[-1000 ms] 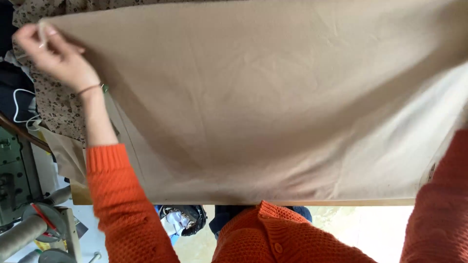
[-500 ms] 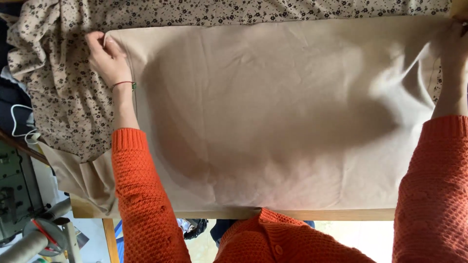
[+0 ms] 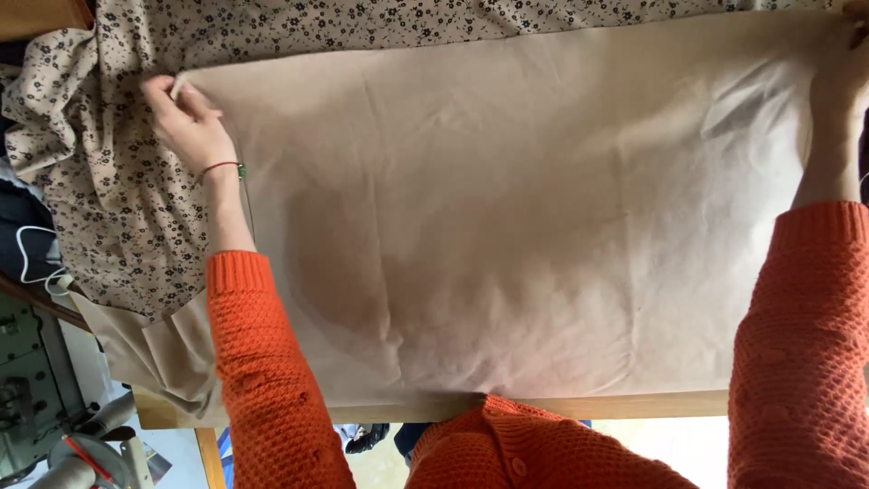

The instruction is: The person measures and marks a large piece of beige fabric laid out on a table using a long ruler and a pen. They align the ruler along the fabric edges, draw straight lines, and adjust the fabric position to continue marking measurements.

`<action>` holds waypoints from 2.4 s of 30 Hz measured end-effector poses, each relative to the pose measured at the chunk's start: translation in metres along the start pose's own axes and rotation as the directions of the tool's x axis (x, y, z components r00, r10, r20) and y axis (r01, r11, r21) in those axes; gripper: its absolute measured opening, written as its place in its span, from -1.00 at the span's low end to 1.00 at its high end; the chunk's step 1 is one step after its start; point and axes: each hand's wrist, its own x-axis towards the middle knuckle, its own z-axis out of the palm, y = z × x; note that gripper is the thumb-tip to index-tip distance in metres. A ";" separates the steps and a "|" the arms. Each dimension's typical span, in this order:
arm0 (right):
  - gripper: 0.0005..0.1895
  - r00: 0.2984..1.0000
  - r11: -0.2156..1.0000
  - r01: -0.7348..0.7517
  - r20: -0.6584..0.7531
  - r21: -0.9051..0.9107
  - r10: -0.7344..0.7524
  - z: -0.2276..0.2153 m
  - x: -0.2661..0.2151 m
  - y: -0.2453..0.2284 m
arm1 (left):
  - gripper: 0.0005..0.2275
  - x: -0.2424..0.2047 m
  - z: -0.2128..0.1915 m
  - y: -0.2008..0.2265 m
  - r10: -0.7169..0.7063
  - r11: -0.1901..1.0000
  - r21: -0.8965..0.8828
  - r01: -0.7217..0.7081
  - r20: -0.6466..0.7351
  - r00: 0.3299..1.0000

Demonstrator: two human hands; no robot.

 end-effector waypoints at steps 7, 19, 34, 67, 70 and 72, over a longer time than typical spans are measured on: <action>-0.54 1.000 0.967 0.004 0.012 -0.257 -0.001 -0.056 0.010 -0.157 | -0.71 -0.078 -0.041 0.030 -0.051 0.990 0.140 0.033 0.124 0.991; -0.69 0.965 1.000 -0.028 0.260 -0.011 0.030 -0.130 -0.142 -0.445 | -0.34 -0.326 -0.165 0.147 -0.184 0.808 0.574 -0.134 0.461 0.868; -0.60 0.917 0.975 0.115 0.357 0.190 -0.178 -0.082 -0.228 -0.579 | -0.70 -0.255 -0.284 -0.135 0.112 0.714 0.682 -0.156 0.108 0.988; -0.39 0.910 0.928 -0.214 0.282 -0.304 0.302 -0.089 -0.276 -0.487 | -0.41 -0.342 -0.229 0.096 0.122 0.977 0.118 -0.175 0.364 0.923; -0.49 0.896 0.806 -0.280 0.160 -0.521 0.414 -0.113 -0.315 -0.373 | -0.45 -0.343 -0.257 0.064 0.177 0.907 0.320 -0.273 0.299 0.938; -0.54 0.382 0.389 -0.920 -0.105 0.056 0.918 -0.166 -0.281 -0.343 | -0.48 -0.351 -0.271 0.037 -0.222 0.832 0.553 -0.028 0.380 0.898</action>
